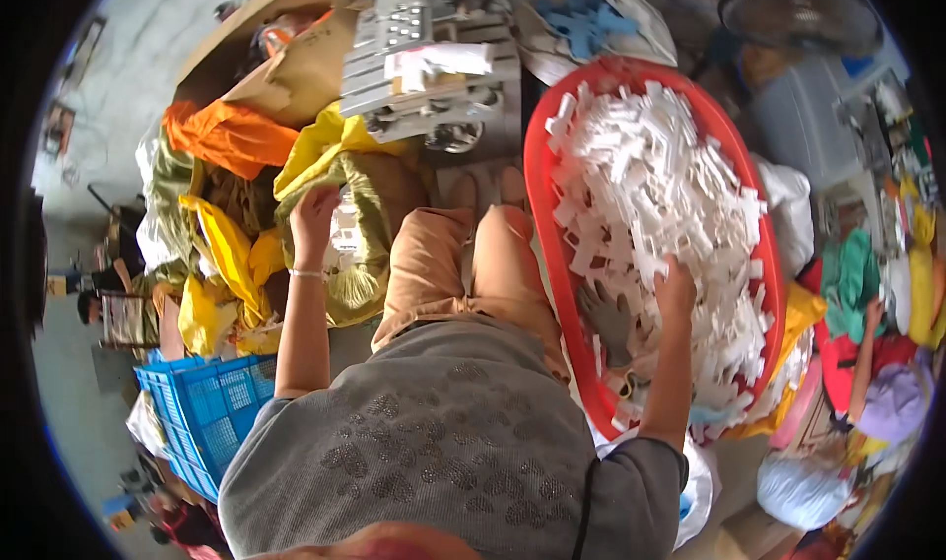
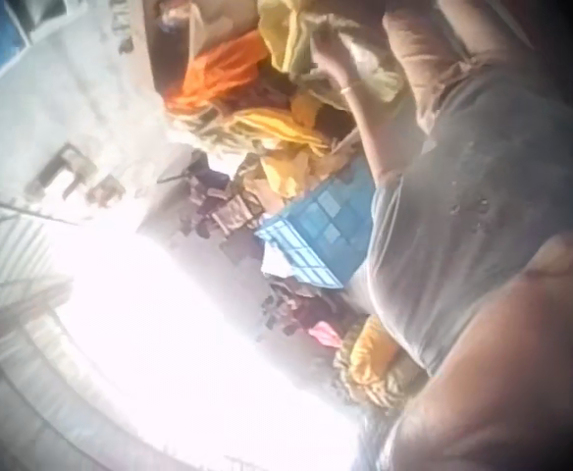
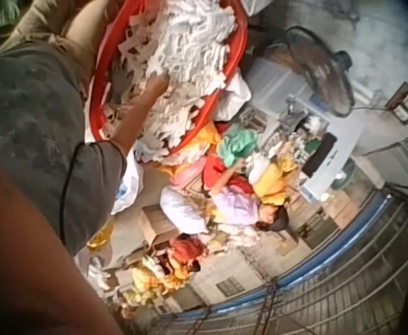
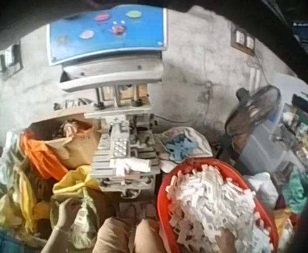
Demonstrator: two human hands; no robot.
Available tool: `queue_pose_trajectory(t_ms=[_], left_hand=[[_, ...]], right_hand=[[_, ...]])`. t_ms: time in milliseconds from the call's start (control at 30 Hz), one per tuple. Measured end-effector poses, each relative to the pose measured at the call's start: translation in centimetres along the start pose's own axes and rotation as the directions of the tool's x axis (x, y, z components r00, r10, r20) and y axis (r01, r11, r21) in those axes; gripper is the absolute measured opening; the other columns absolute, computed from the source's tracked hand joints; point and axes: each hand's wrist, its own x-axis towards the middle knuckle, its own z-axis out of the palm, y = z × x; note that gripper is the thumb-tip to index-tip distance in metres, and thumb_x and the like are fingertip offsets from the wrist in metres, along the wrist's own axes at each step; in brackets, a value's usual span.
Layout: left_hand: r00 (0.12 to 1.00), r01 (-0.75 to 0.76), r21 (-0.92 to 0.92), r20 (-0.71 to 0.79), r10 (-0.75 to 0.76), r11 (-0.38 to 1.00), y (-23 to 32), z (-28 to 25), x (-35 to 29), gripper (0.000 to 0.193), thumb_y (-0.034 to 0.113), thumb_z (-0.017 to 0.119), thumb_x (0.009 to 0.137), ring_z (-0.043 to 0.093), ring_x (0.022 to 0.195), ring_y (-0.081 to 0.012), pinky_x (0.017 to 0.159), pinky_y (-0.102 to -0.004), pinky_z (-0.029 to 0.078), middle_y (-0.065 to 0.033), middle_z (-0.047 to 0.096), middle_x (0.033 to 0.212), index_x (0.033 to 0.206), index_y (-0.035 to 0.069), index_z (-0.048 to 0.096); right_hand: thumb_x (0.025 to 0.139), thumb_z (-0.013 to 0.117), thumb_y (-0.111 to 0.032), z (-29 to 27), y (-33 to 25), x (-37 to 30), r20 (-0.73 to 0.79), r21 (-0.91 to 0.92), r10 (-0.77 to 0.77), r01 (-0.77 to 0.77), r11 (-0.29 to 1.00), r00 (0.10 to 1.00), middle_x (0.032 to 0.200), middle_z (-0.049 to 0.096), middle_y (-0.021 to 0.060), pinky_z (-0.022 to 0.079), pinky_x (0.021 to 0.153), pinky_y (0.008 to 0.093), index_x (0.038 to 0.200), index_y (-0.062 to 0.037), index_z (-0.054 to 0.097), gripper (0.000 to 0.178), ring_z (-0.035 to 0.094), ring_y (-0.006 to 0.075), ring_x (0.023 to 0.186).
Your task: Assembling small plastic parts using a manual press machine and sorting the processed components into various bags.
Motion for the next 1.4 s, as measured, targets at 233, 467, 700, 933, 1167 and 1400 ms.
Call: queue_pose_trajectory(t_ms=[233,467,700,933,1167,1400], left_hand=[[0.907,-0.409,-0.008,-0.111,0.406,0.912,10.0,-0.2,7.0,0.011,0.001,0.058,0.081,0.064,0.074,-0.019,0.066,-0.0266,0.051,-0.0099,0.064,0.084,0.091,0.002,0.062],[0.861,-0.493,-0.118,0.077,0.503,0.862,13.6,3.4,12.6,0.028,0.013,0.067,0.078,0.063,0.08,-0.0257,0.071,-0.0314,0.05,-0.0144,0.062,0.093,0.103,0.005,0.059],[0.864,-0.441,-0.242,0.145,0.482,0.864,13.3,4.2,14.4,0.03,0.013,0.072,0.074,0.064,0.081,-0.0178,0.074,-0.0281,0.05,-0.0108,0.065,0.088,0.101,0.004,0.061],[0.948,-0.309,-0.34,-0.188,0.258,0.888,6.6,1.2,11.3,0.032,0.003,0.071,0.074,0.063,0.088,-0.0116,0.076,-0.0237,0.05,-0.0073,0.066,0.096,0.104,0.0,0.06],[0.926,0.23,0.034,-0.316,-0.208,0.973,-6.0,-6.1,1.3,0.03,0.015,0.068,0.078,0.053,0.068,-0.0084,0.068,-0.0231,0.046,-0.0017,0.062,0.076,0.107,0.006,0.064],[0.948,0.316,0.024,-0.039,-0.315,0.948,-11.0,-3.7,-3.7,0.026,0.015,0.062,0.082,0.061,0.098,-0.0198,0.085,-0.0295,0.046,-0.0108,0.062,0.112,0.107,0.008,0.064]], right_hand=[[0.071,0.063,0.003,-3.5,-3.1,0.9,0.085,0.116,-0.244,0.234,0.965,0.966,0.104,0.051,0.0147,0.045,0.076,0.0436,0.102,-0.0036,0.052,0.033,0.054,0.037,0.092],[0.074,0.062,0.004,-6.8,-5.3,2.4,-0.011,0.453,-0.24,0.219,0.864,0.971,0.096,0.055,0.0086,0.046,0.067,0.027,0.114,-0.0032,0.053,0.042,0.056,0.0168,0.075],[0.086,0.054,-0.003,-11.1,-15.0,5.7,0.002,0.997,-0.047,-0.006,-0.081,0.999,0.104,0.053,0.0071,0.045,0.071,0.0246,0.125,0.0013,0.044,0.04,0.052,0.0106,0.081],[0.086,0.054,-0.002,-14.5,-27.9,13.6,-0.138,0.985,-0.347,0.166,0.051,0.928,0.091,0.058,0.0033,0.045,0.068,0.0228,0.119,-0.0018,0.051,0.033,0.054,0.0093,0.074],[0.086,0.055,-0.003,-14.8,-34.6,17.6,-0.081,0.853,-0.536,0.336,0.398,0.84,0.086,0.058,0.0028,0.045,0.058,0.0197,0.117,-0.0046,0.057,0.031,0.054,0.0071,0.068],[0.085,0.057,-0.011,-16.2,-35.0,18.9,-0.071,0.577,-0.602,0.525,0.626,0.795,0.094,0.058,0.0064,0.045,0.052,0.0235,0.117,-0.0112,0.058,0.031,0.053,0.0085,0.058]])
